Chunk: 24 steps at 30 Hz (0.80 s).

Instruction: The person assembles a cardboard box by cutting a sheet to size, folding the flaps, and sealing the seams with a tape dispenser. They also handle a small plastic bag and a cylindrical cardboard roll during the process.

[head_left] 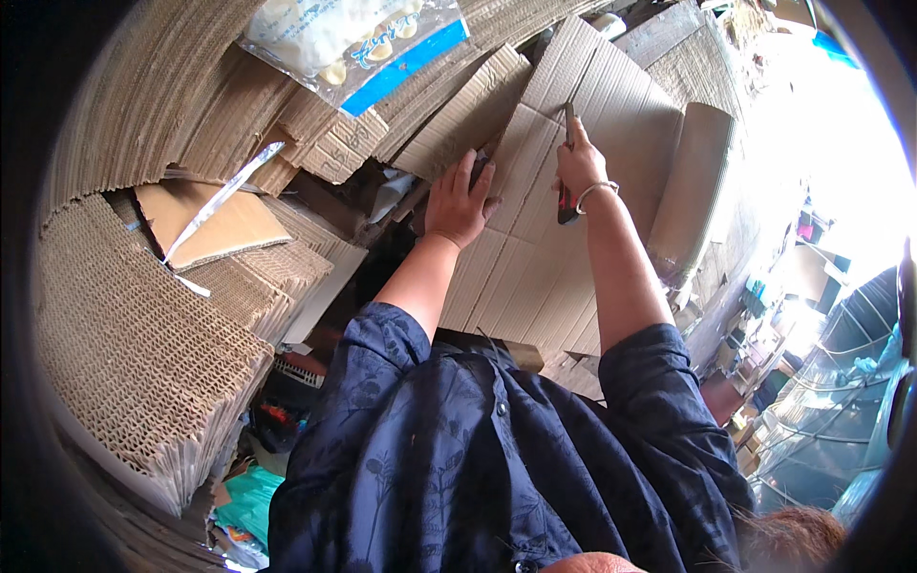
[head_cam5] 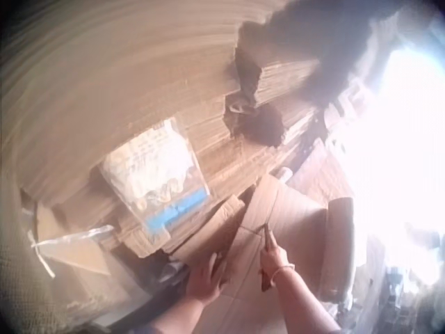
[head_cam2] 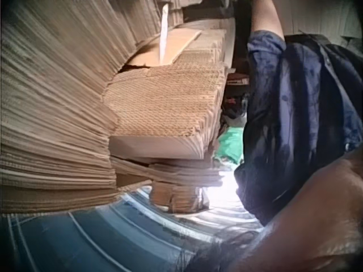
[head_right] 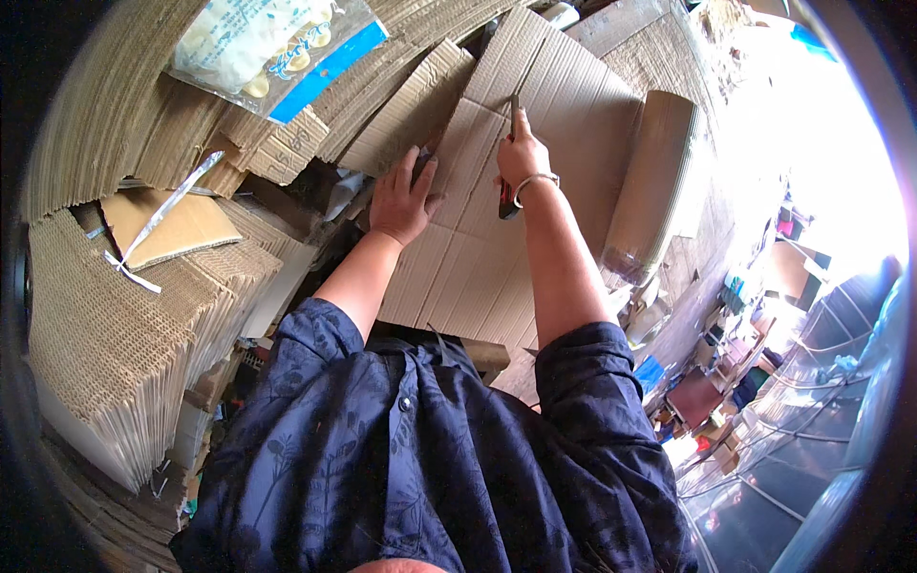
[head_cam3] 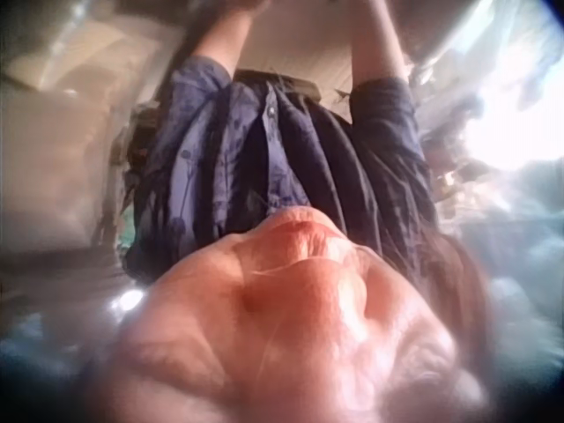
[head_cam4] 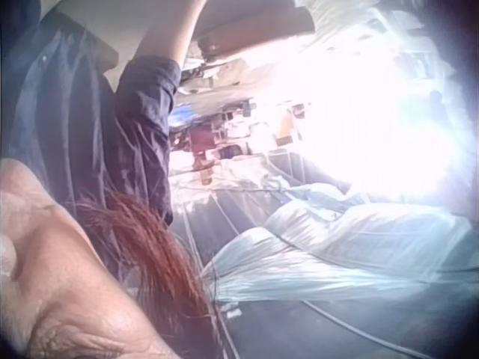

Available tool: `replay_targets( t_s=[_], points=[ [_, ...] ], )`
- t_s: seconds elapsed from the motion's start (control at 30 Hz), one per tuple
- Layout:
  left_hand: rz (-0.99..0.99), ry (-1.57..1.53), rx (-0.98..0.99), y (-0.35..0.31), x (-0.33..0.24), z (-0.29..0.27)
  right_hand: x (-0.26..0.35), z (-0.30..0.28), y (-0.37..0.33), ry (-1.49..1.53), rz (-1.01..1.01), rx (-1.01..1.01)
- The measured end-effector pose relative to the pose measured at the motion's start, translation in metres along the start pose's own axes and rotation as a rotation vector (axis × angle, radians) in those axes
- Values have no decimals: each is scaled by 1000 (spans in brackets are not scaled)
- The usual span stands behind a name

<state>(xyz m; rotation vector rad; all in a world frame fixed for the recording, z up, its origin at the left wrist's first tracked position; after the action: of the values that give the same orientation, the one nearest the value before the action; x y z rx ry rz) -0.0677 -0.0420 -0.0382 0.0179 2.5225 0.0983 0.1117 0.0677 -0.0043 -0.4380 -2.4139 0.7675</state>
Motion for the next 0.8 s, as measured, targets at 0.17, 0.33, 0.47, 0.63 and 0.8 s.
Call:
replay_targets(
  t_s=[0.17, 0.33, 0.47, 0.63, 0.8],
  points=[
    [5, 8, -28, -1, 3, 3, -2, 9, -17, -27, 14, 39],
    [-8, -4, -41, -2, 3, 4, -13, 23, -32, -36, -38, 34],
    [-17, -5, -35, -2, 2, 4, -12, 28, -46, -46, -13, 67],
    [-11, 27, -35, -2, 7, 13, -21, 41, -63, -79, -7, 81],
    [0, 26, -70, -4, 7, 15, -21, 52, -88, -29, 18, 95]
  ],
)
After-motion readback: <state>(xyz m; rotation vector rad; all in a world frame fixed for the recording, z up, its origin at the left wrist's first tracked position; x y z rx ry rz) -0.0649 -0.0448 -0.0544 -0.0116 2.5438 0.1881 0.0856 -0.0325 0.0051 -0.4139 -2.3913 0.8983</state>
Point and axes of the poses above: each hand's wrist, its own y-axis towards the middle knuckle, its own z-axis out of the palm, x = y × z, the point moved 8 cm from there along y, towards the middle knuckle, and after that the axes turned 9 degrees about -z, right-handed, at the moved point
